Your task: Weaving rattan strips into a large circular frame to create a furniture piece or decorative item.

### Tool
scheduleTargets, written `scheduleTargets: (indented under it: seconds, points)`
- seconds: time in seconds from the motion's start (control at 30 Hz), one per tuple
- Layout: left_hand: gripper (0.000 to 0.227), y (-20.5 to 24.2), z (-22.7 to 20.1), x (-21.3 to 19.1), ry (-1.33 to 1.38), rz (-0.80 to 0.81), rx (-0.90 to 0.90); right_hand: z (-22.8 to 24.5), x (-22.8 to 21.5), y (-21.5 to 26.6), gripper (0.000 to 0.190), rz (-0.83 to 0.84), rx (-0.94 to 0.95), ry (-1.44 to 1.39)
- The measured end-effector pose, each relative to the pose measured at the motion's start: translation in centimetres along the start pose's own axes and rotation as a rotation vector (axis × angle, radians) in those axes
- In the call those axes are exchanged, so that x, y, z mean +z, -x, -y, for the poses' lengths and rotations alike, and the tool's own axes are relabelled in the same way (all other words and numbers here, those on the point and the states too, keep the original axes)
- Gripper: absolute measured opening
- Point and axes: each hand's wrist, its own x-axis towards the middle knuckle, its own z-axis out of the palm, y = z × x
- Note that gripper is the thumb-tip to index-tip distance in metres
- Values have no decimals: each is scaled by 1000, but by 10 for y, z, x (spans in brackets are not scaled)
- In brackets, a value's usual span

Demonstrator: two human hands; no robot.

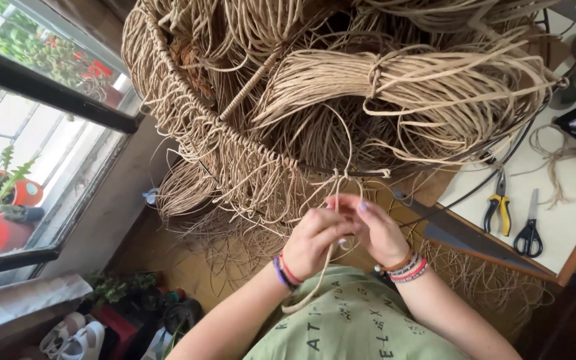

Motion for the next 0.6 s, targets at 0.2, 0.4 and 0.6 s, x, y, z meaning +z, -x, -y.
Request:
scheduleTargets:
  seconds: [0.2, 0.4, 0.6]
  points:
    - [42, -9, -19, -47, 257, 207, -56, 29, 23, -8, 32, 74, 37, 247]
    - [35, -17, 4, -26, 571, -4, -892, 2, 13, 12, 31, 10, 109, 469]
    - [48, -66, -17, 18, 1251, -314, -966, 51, 19, 43, 26, 202, 229, 1499]
